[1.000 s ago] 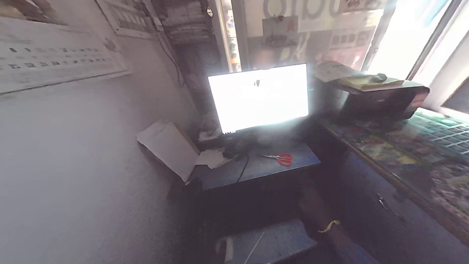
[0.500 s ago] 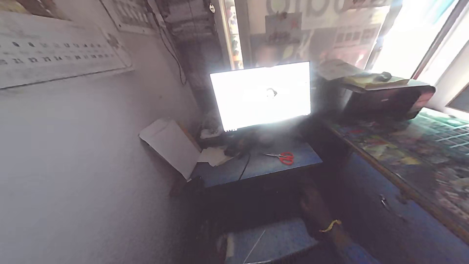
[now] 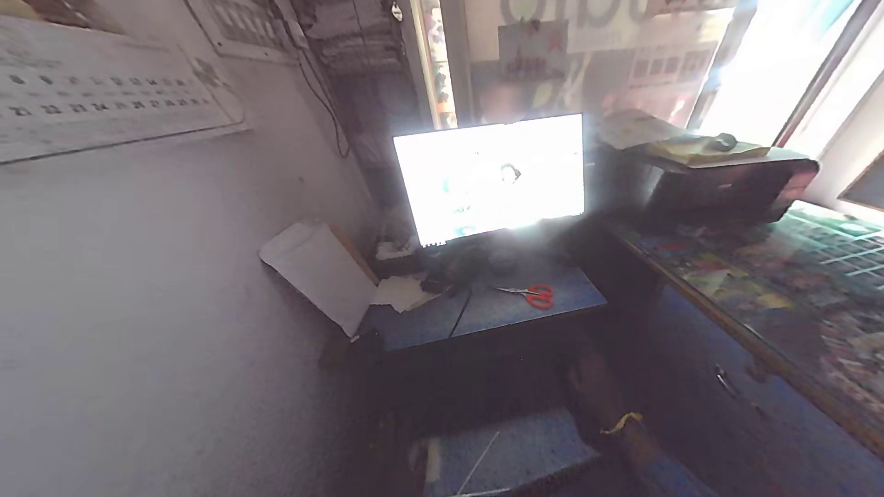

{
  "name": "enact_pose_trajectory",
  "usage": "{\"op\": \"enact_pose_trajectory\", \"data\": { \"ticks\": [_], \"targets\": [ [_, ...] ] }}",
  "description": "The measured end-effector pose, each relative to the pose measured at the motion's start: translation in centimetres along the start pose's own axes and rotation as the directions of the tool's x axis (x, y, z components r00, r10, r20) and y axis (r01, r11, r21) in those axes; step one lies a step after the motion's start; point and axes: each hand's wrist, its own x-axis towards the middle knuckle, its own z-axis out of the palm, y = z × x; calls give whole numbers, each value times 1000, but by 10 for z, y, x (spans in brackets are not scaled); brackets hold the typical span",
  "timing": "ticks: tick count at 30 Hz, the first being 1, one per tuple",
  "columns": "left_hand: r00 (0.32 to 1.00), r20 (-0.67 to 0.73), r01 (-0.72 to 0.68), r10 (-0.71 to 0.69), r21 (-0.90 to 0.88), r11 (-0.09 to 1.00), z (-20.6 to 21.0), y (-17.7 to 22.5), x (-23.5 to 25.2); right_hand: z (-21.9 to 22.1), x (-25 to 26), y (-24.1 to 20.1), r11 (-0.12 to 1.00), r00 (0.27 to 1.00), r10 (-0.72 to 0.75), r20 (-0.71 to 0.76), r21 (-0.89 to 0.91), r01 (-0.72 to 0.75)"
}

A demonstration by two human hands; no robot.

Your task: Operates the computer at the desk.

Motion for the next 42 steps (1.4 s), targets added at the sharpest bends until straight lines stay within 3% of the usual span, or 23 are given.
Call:
{"op": "enact_pose_trajectory", "data": {
  "ticks": [3, 18, 22, 28, 32, 33, 36, 42],
  "targets": [
    [997, -69, -35, 36, 17, 999, 17, -9, 2, 2, 1, 2, 1000, 1000, 0, -2, 6, 0],
    [998, -50, -27, 27, 1, 1000, 18, -12, 0, 10, 2, 13, 980, 985, -174, -23, -103, 170],
    [997, 80, 8, -9, 13, 1000, -16, 8, -3, 16, 3, 18, 968, 972, -226, -66, -122, 217],
    [999, 34, 0, -1, 21, 1000, -14, 8, -5, 15, 3, 19, 971, 977, -209, -29, -121, 204],
    [993, 113, 31, -35, 31, 999, -32, 17, -7, 20, 4, 21, 970, 977, -208, -39, -135, 201],
    [994, 104, 29, -31, 21, 999, -32, 17, -8, 20, 4, 20, 971, 979, -201, -35, -138, 194],
    [993, -114, -44, 38, -49, 998, 13, -11, -9, 20, 5, 18, 974, 983, -182, -12, -140, 179],
    [991, -132, -44, 34, -74, 996, 20, -15, -10, 7, 1, 9, 984, 986, -167, 10, -60, 168]
  ]
}}
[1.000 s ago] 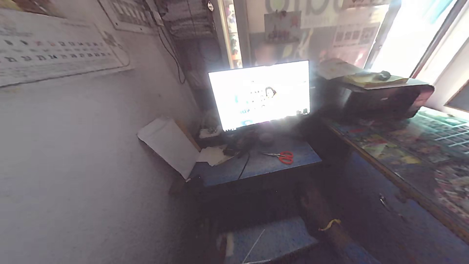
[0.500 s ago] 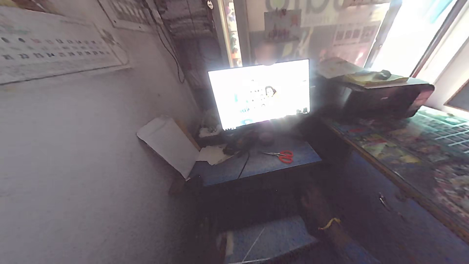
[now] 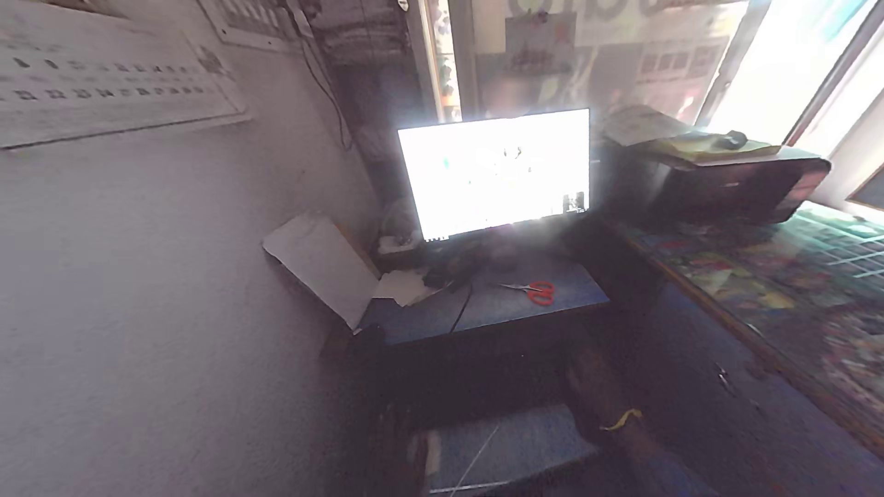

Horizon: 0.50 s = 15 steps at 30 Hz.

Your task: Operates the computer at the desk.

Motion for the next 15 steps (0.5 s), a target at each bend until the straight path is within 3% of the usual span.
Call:
{"op": "enact_pose_trajectory", "data": {
  "ticks": [8, 15],
  "targets": [
    [999, 47, 5, -5, -2, 1000, -9, 3, 7, -6, 1, -5, 1000, 999, 29, 15, 0, -29],
    [1000, 4, 15, -14, -57, 998, -4, 8, 11, -8, 0, 1, 996, 995, 91, 36, -26, -90]
  ]
}}
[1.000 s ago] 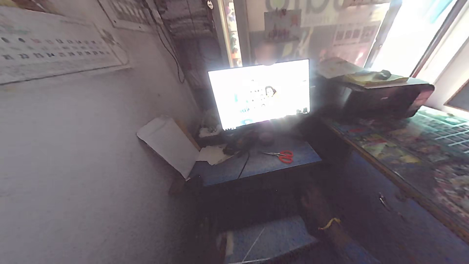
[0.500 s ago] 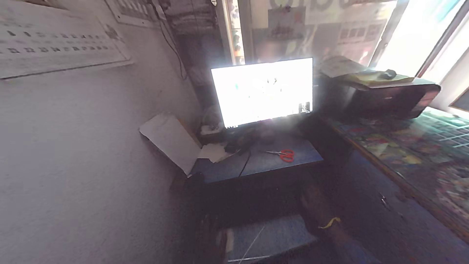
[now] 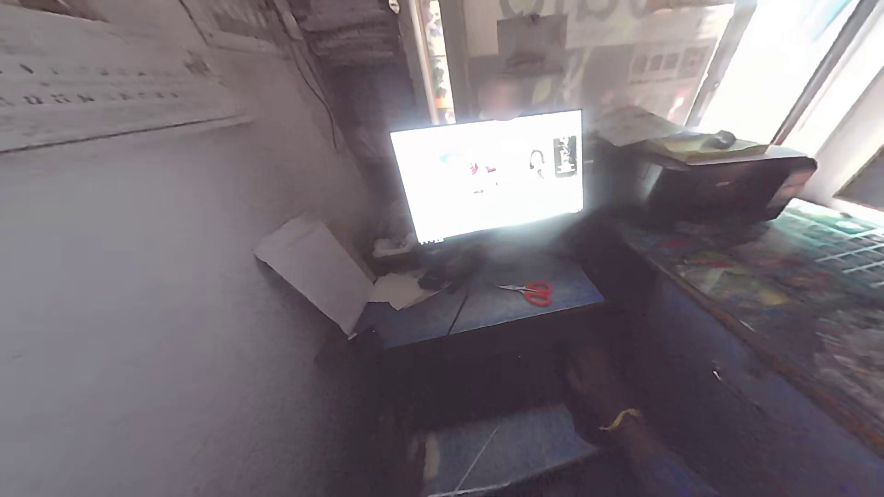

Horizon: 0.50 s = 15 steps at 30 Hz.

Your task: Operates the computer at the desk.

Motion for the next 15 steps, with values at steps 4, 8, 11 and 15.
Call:
{"op": "enact_pose_trajectory", "data": {
  "ticks": [4, 8, 11, 15],
  "targets": [
    [932, 283, 292, -226, -220, 931, -11, 15, -6, -8, 2, -10, 985, 986, 164, 0, 48, -164],
    [877, 400, 380, -267, -236, 894, -16, 16, -6, 8, 7, -3, 991, 991, 130, -6, -30, -130],
    [879, 361, 386, -311, -156, 909, -14, 18, -4, 12, 8, 2, 993, 994, 108, -12, -40, -109],
    [942, 224, 289, -251, -158, 944, 6, 7, -6, 13, 6, 5, 995, 993, 96, -67, -9, -97]
  ]
}}
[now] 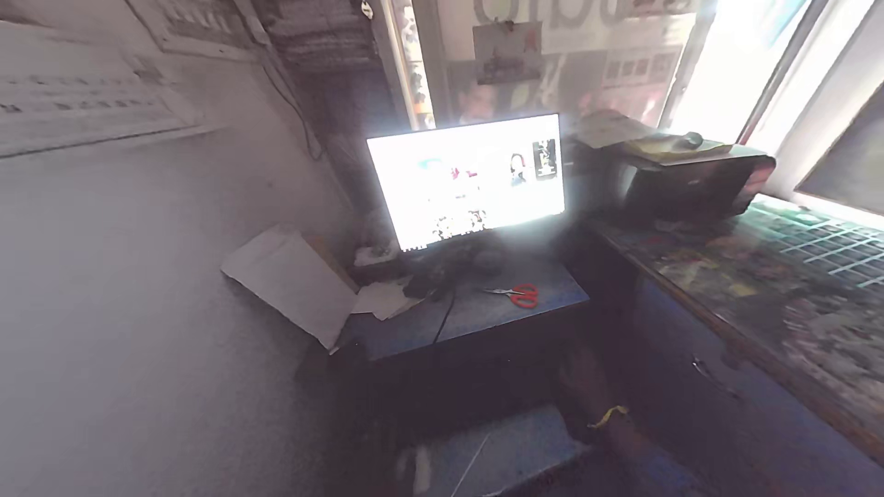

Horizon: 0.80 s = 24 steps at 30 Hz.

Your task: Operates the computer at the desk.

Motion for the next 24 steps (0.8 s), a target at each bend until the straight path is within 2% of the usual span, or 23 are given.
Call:
{"op": "enact_pose_trajectory", "data": {
  "ticks": [2, 4, 7, 9, 10, 11, 14, 17, 18, 21, 24],
  "targets": [
    [998, 35, 43, -43, 15, 999, -8, 12, -5, 1, -1, 2, 1000, 1000, -2, -23, 17, 2],
    [999, 34, 12, -13, 22, 1000, -9, 8, -4, 2, -1, 1, 999, 999, -27, -40, 37, 29],
    [997, -67, -31, 31, -5, 1000, 5, -12, 3, 0, 0, -9, 992, 994, -44, -99, 114, 55],
    [997, 62, -40, 36, 72, 997, -30, 16, -8, -8, 0, -15, 984, 997, -28, -75, 176, 41],
    [994, 53, -106, 99, 159, 982, -48, 32, -14, -8, 0, -13, 987, 998, -43, -54, 151, 51],
    [980, -33, -183, 194, 211, 960, -53, 36, -15, -10, -2, -13, 991, 998, -63, -31, 118, 67],
    [943, -164, -229, 290, 312, 922, -41, 22, -7, -7, -2, -9, 992, 994, -104, -30, 70, 106],
    [961, -99, -200, 257, 388, 900, -34, 14, -2, -6, -2, -7, 996, 997, -82, -10, 43, 82],
    [970, -75, -189, 231, 363, 912, -32, 14, -1, -6, -1, -8, 997, 998, -61, -13, 40, 62],
    [947, -182, -206, 266, 294, 933, -6, -10, 7, -6, 2, -8, 999, 1000, -17, 16, 33, 16],
    [944, -180, -217, 276, 291, 932, -7, -10, 6, -6, 2, -7, 999, 999, -34, 1, 42, 34]
  ]
}}
